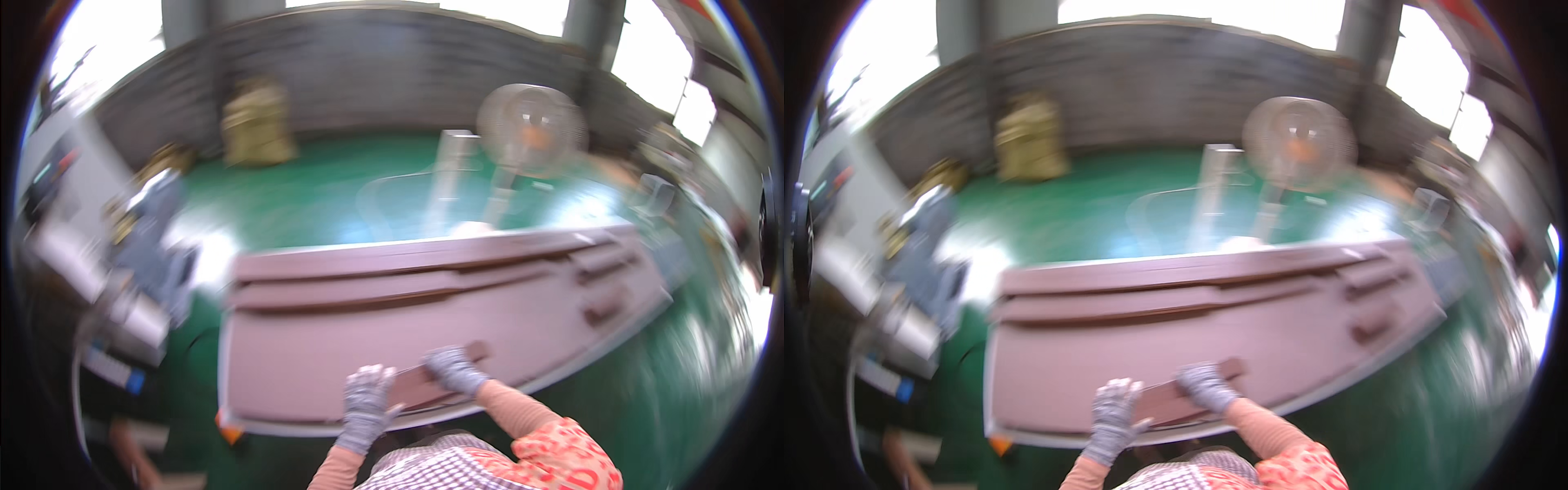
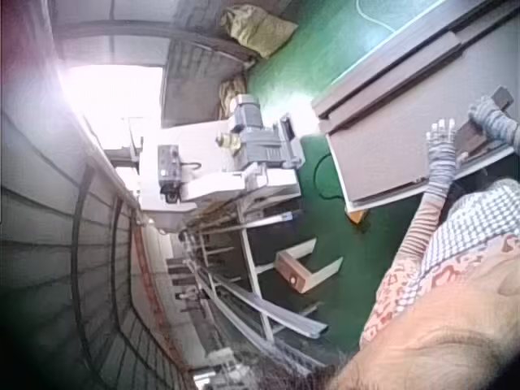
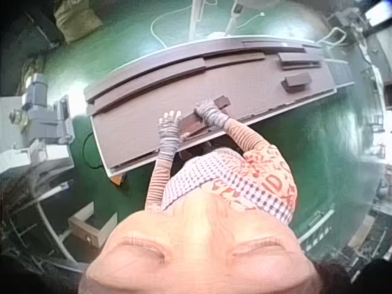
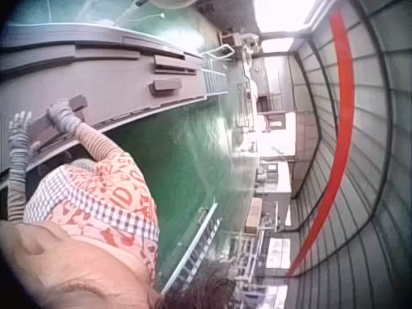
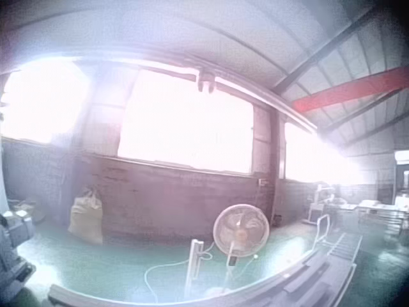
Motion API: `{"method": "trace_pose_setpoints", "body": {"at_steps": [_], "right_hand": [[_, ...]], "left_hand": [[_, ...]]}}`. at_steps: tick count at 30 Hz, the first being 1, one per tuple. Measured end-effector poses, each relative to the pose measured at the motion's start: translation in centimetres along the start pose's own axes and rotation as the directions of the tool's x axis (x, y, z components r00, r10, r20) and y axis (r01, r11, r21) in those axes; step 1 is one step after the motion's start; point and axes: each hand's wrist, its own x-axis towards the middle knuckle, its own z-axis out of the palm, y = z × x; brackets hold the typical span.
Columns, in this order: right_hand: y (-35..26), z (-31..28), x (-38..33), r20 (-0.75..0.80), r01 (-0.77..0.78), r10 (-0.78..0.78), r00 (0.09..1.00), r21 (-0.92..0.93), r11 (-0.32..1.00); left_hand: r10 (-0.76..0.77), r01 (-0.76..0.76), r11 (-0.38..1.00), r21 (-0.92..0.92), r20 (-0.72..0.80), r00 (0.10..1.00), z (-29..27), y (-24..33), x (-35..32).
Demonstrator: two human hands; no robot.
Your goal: The person arranges brown boards on a table by hand and then carries two long metal rails across the workshop.
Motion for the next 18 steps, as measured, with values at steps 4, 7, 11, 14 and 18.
{"method": "trace_pose_setpoints", "body": {"at_steps": [4, 7, 11, 14, 18], "right_hand": [[-0.4, -4.4, -8.7, 0.079, -0.054, 0.054, 0.995, 0.0, 0.999], [3.5, -2.7, -16.3, 0.164, -0.2, 0.195, 0.967, 0.015, 0.98], [7.6, 2.6, -24.5, -0.01, -0.319, 0.32, 0.948, 0.03, 0.947], [11.0, 2.9, -30.2, 0.034, -0.455, 0.453, 0.891, 0.044, 0.89], [16.7, 6.2, -40.7, -0.376, -0.589, 0.623, 0.685, 0.217, 0.779]], "left_hand": [[0.152, -0.17, 0.984, 0.062, 0.226, 0.962, 3.9, 6.5, 3.0], [0.136, -0.194, 0.978, 0.073, 0.477, 0.869, 5.4, 13.8, 4.2], [0.329, -0.32, 0.942, -0.098, 0.438, 0.837, 11.0, 20.0, 4.5], [0.392, -0.347, 0.92, -0.183, 0.461, 0.796, 12.0, 26.9, 6.2], [0.36, -0.258, 0.925, -0.278, 0.427, 0.829, 15.7, 36.9, 8.6]]}}
